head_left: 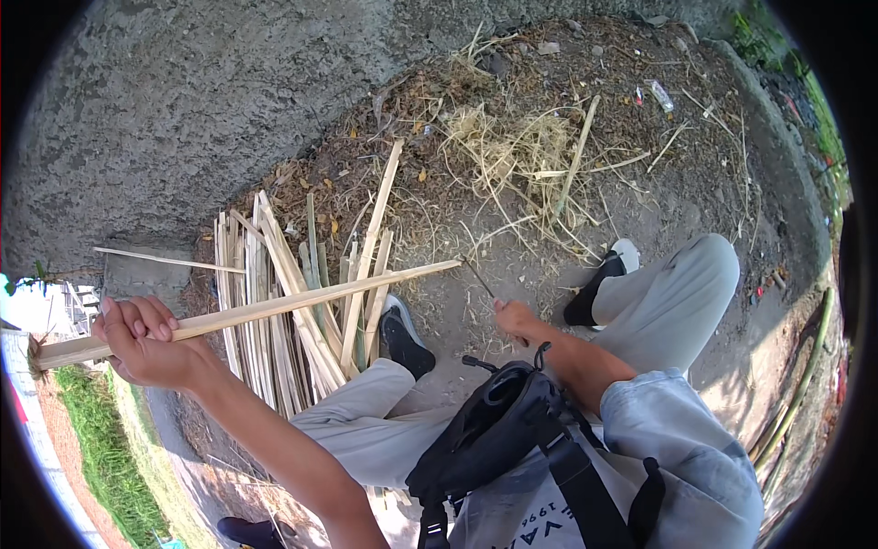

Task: The person scrapes and shaves bamboo strips along their edges and surfaces using a knife.

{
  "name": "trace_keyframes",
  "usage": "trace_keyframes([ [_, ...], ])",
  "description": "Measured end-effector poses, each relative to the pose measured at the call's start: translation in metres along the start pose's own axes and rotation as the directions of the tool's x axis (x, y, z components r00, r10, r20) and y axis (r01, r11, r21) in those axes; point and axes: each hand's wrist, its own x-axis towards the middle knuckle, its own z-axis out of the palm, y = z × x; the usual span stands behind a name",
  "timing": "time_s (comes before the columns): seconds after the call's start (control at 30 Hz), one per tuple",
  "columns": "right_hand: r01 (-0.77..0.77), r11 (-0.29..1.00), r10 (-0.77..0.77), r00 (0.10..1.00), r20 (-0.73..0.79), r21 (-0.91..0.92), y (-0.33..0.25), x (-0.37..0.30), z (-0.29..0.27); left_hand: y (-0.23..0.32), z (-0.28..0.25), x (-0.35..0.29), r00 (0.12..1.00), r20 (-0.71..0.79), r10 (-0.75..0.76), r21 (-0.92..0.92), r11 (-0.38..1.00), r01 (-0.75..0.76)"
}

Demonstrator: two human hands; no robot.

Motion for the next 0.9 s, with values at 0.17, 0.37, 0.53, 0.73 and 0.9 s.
trace_keyframes([
  [0.17,0.42,0.884,-0.455,0.873,-0.176,-0.204,-0.005,-0.015,0.022,0.009,0.002,-0.002,0.998,-0.053,0.045,0.023,0.999,-0.044],
  [0.37,0.27,0.931,-0.339,0.888,-0.31,-0.246,0.047,0.043,0.036,-0.001,-0.003,0.002,1.0,0.018,0.01,-0.023,1.0,-0.01],
  [0.53,0.339,0.926,-0.355,0.931,-0.079,-0.167,-0.001,-0.007,0.006,0.006,-0.013,-0.001,0.999,-0.02,0.036,-0.003,0.999,-0.037],
  [0.73,0.498,0.784,-0.6,0.759,-0.251,-0.371,0.023,-0.002,0.037,-0.004,-0.009,0.004,0.999,-0.036,-0.002,-0.032,1.0,0.001],
  [0.9,0.176,0.966,-0.168,0.984,0.059,-0.191,0.01,0.003,0.002,0.004,-0.003,0.0,0.999,-0.045,0.015,-0.029,0.999,-0.017],
])
